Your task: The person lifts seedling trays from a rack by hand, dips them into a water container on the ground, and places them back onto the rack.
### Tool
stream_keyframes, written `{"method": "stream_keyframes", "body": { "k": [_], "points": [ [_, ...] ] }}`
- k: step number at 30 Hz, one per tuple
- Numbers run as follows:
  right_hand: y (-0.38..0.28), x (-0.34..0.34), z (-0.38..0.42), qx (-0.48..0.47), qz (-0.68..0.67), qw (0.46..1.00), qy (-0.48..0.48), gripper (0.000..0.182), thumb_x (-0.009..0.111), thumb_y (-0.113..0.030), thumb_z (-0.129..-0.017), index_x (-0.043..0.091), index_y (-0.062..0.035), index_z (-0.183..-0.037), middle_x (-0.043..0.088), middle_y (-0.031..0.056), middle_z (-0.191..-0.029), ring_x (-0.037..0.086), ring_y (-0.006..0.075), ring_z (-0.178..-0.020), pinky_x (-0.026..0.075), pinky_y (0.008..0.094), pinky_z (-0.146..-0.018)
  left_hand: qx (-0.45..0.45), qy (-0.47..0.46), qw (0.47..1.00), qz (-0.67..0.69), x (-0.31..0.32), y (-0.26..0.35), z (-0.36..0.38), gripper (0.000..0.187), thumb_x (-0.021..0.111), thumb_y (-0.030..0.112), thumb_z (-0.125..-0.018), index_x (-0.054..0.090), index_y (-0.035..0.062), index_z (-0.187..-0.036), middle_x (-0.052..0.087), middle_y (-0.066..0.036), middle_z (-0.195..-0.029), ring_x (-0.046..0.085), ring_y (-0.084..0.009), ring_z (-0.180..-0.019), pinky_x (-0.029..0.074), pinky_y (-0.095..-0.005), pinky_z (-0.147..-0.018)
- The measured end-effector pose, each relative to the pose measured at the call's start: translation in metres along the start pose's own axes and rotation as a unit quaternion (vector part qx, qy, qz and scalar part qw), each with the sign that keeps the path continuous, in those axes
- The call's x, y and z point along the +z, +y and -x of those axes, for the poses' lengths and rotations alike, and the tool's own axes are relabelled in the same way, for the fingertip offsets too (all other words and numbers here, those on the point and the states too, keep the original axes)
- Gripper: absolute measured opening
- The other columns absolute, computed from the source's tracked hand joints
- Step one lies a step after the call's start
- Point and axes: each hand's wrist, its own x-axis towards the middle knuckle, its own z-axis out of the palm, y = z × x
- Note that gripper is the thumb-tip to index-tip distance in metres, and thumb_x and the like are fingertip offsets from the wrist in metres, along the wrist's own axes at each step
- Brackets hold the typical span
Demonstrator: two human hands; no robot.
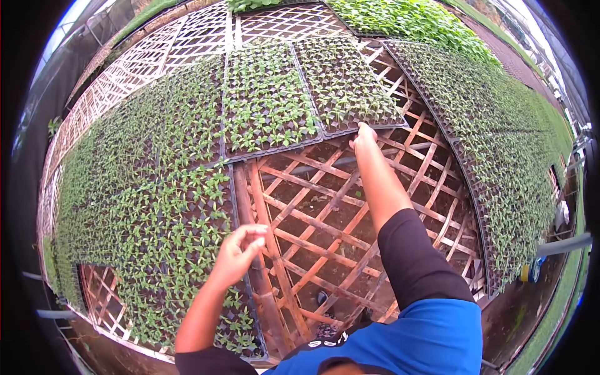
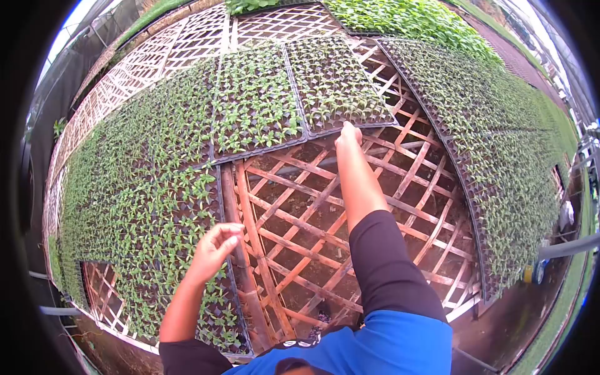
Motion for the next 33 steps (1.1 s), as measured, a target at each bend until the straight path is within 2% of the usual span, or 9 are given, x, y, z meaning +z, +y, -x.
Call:
{"method": "stream_keyframes", "body": {
  "k": [6, 11, 19, 20, 23, 26, 30, 31, 33],
  "points": [
    [-0.049, 0.002, 0.037, -0.146, -0.052, 0.988, 0.003, 0.023, 0.055, -0.01, -0.07, 0.046, -0.0053, -0.091, 0.044, 0.0122, -0.098, 0.045, 0.0278, -0.084, 0.04, 0.0463, -0.055, -0.029, 0.072, 0.99, 0.115, 0.015, -0.015, 0.057, 0.02, 0.055, 0.009, -0.08, 0.051, 0.0015, -0.098, 0.055, -0.005, -0.095, 0.051, -0.01, -0.085, 0.041, -0.0244, -0.077],
    [-0.1, -0.032, 0.126, -0.181, -0.112, 0.975, -0.061, 0.017, 0.054, -0.006, -0.069, 0.046, -0.0047, -0.085, 0.043, 0.0093, -0.088, 0.044, 0.0238, -0.081, 0.041, 0.0456, -0.059, -0.048, 0.131, 0.976, 0.169, 0.022, -0.013, 0.098, 0.02, 0.055, 0.007, -0.079, 0.05, 0.0007, -0.098, 0.054, -0.007, -0.1, 0.052, -0.0127, -0.087, 0.039, -0.0266, -0.082],
    [-0.187, -0.047, 0.214, -0.231, -0.132, 0.959, -0.099, 0.018, 0.053, -0.005, -0.071, 0.048, -0.003, -0.089, 0.051, 0.0111, -0.086, 0.054, 0.0269, -0.076, 0.045, 0.0499, -0.062, -0.063, 0.142, 0.969, 0.194, 0.055, -0.021, 0.154, 0.019, 0.054, 0.017, -0.081, 0.052, 0.0062, -0.095, 0.056, -0.006, -0.102, 0.054, -0.0092, -0.082, 0.038, -0.0206, -0.066],
    [-0.195, -0.049, 0.226, -0.227, -0.156, 0.955, -0.111, 0.011, 0.054, -0.004, -0.067, 0.047, -0.0036, -0.076, 0.044, 0.0039, -0.071, 0.044, 0.0168, -0.062, 0.038, 0.0397, -0.048, -0.063, 0.137, 0.968, 0.201, 0.06, -0.022, 0.159, 0.019, 0.054, 0.017, -0.08, 0.052, 0.0063, -0.096, 0.056, -0.006, -0.102, 0.054, -0.0092, -0.082, 0.038, -0.0204, -0.066],
    [-0.217, -0.048, 0.249, -0.254, -0.149, 0.947, -0.131, 0.023, 0.051, -0.002, -0.073, 0.046, -0.0018, -0.095, 0.05, 0.0124, -0.089, 0.054, 0.0282, -0.077, 0.045, 0.0515, -0.063, -0.061, 0.13, 0.966, 0.214, 0.073, -0.03, 0.173, 0.02, 0.055, 0.02, -0.08, 0.052, 0.0068, -0.095, 0.056, -0.005, -0.101, 0.053, -0.0099, -0.084, 0.037, -0.0213, -0.067],
    [-0.226, -0.052, 0.268, -0.308, -0.143, 0.928, -0.153, 0.027, 0.051, -0.003, -0.073, 0.043, -0.0007, -0.1, 0.047, 0.0127, -0.095, 0.054, 0.0283, -0.077, 0.045, 0.053, -0.061, -0.067, 0.118, 0.967, 0.215, 0.085, -0.028, 0.181, 0.02, 0.055, 0.021, -0.081, 0.052, 0.0063, -0.095, 0.055, -0.005, -0.102, 0.053, -0.0102, -0.084, 0.037, -0.0217, -0.068],
    [-0.237, -0.07, 0.303, -0.324, -0.161, 0.92, -0.153, 0.025, 0.054, -0.003, -0.072, 0.046, -0.0002, -0.095, 0.049, 0.0121, -0.091, 0.054, 0.0276, -0.075, 0.047, 0.0496, -0.054, -0.052, 0.071, 0.97, 0.226, 0.099, -0.019, 0.181, 0.021, 0.053, 0.021, -0.082, 0.052, 0.0052, -0.096, 0.055, -0.006, -0.102, 0.053, -0.0106, -0.084, 0.038, -0.0219, -0.068],
    [-0.235, -0.078, 0.329, -0.307, -0.199, 0.921, -0.134, 0.006, 0.051, -0.001, -0.068, 0.046, -0.0011, -0.067, 0.042, 0.0014, -0.06, 0.036, 0.012, -0.049, 0.025, 0.0299, -0.039, -0.05, 0.058, 0.97, 0.229, 0.102, -0.018, 0.178, 0.021, 0.052, 0.021, -0.082, 0.052, 0.0054, -0.096, 0.055, -0.006, -0.102, 0.053, -0.0105, -0.084, 0.038, -0.0216, -0.068],
    [-0.243, -0.094, 0.351, -0.318, -0.201, 0.914, -0.152, 0.007, 0.052, -0.002, -0.068, 0.046, -0.001, -0.069, 0.041, 0.0013, -0.06, 0.036, 0.012, -0.048, 0.024, 0.0303, -0.038, -0.045, 0.03, 0.971, 0.235, 0.11, -0.017, 0.171, 0.021, 0.052, 0.022, -0.082, 0.052, 0.0058, -0.096, 0.055, -0.005, -0.101, 0.053, -0.0101, -0.083, 0.038, -0.0211, -0.067]
  ]
}}
